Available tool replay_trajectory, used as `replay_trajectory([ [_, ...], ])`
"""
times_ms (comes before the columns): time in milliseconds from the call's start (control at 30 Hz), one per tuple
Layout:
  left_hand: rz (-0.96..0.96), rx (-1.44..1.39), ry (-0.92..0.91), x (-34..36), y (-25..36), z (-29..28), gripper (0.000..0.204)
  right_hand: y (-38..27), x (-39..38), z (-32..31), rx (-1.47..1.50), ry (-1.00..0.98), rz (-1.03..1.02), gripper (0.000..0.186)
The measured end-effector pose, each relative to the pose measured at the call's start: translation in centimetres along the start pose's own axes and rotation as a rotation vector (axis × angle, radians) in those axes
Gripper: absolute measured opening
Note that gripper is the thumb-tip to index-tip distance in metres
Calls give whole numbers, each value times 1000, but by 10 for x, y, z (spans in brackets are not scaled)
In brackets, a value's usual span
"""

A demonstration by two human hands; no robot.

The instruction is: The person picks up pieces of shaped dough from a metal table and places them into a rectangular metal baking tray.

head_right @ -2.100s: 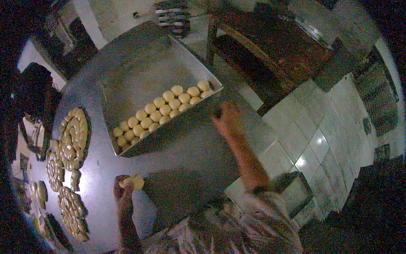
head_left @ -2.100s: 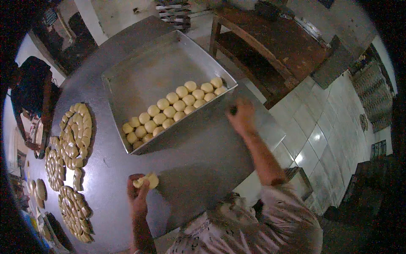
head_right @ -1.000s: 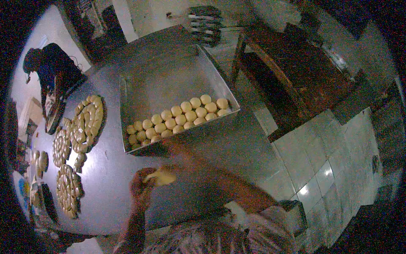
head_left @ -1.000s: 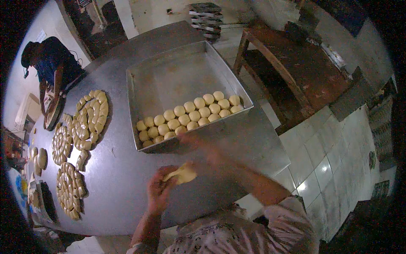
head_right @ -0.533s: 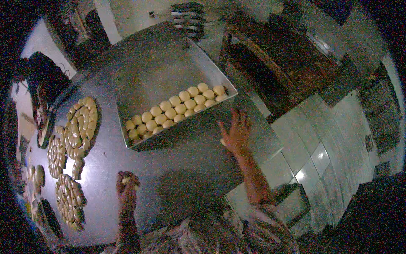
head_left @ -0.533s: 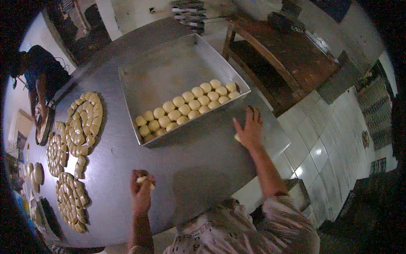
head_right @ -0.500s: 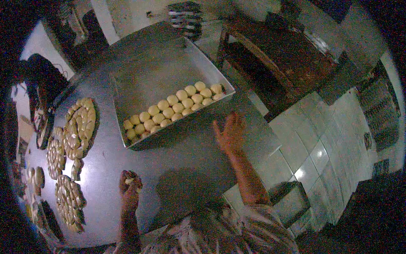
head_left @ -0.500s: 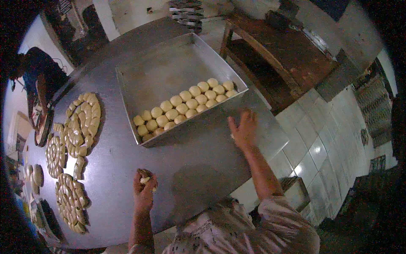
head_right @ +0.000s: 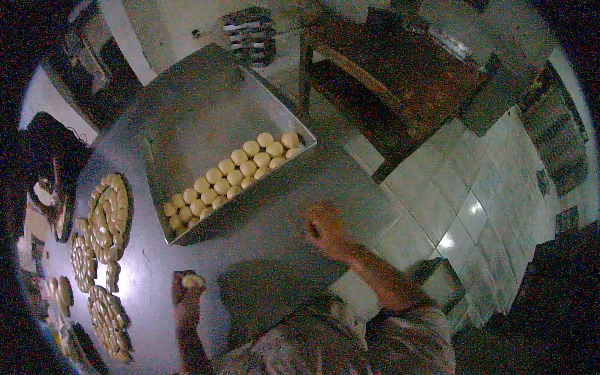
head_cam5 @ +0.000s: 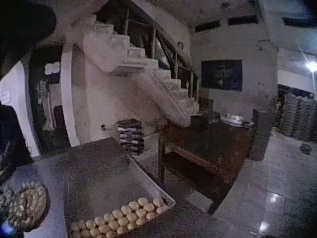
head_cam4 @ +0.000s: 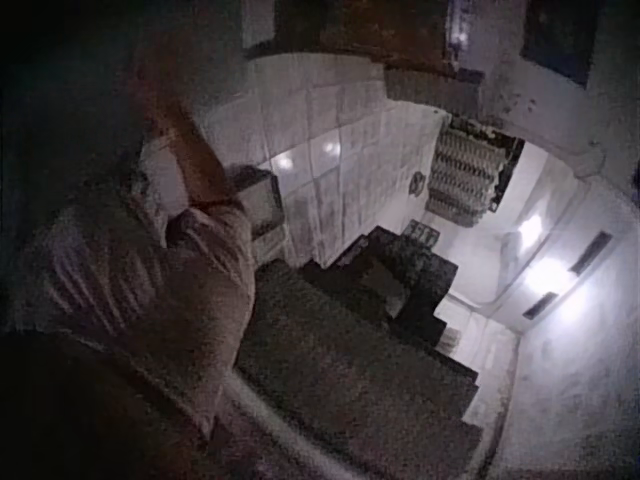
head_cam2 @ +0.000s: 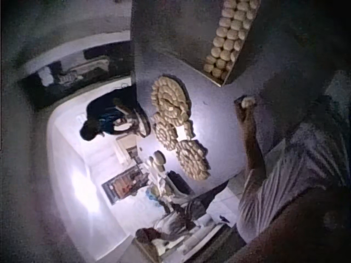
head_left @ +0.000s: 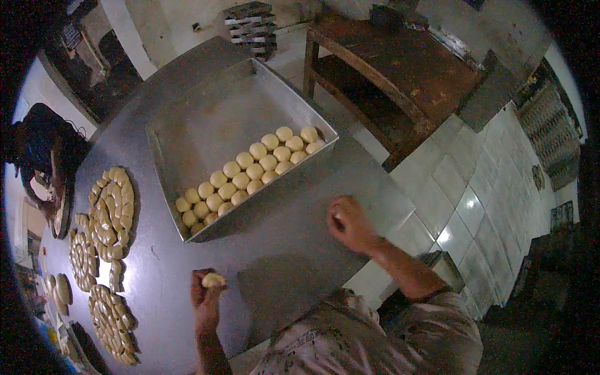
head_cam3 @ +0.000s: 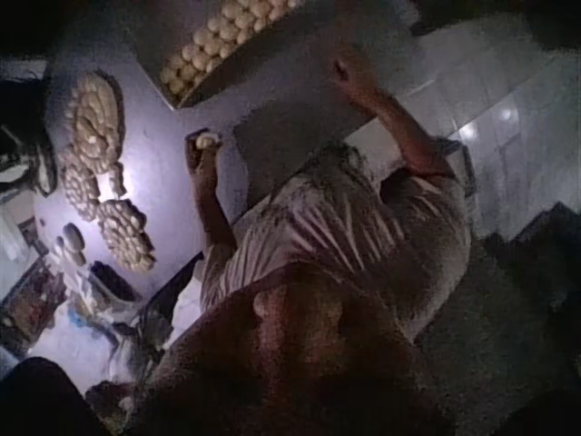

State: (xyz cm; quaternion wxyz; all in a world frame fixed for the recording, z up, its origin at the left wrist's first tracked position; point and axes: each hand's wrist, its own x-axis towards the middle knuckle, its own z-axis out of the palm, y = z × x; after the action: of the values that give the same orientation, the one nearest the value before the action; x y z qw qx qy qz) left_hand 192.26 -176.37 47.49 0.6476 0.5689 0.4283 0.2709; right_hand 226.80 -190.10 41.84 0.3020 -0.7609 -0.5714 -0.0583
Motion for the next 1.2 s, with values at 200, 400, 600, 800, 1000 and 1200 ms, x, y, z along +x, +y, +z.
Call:
replay_trajectory([
  [200,16,-214,78,11,-7,44,26,46,61,-5,-75,135,275,21],
  [400,-52,27,328,15,5,37,25,61,25,-30,13,23,127,21],
  [600,2,-132,105,4,7,45,31,51,23,-29,-93,-1,-5,20],
  [800,-90,-25,448,-14,-14,6,23,53,103,-110,564,150,280,33],
  [1000,-109,-24,215,-6,21,48,21,39,200,-67,349,369,96,22],
  [1200,-105,186,83,-17,34,43,34,-103,118,-35,712,-176,280,26],
])
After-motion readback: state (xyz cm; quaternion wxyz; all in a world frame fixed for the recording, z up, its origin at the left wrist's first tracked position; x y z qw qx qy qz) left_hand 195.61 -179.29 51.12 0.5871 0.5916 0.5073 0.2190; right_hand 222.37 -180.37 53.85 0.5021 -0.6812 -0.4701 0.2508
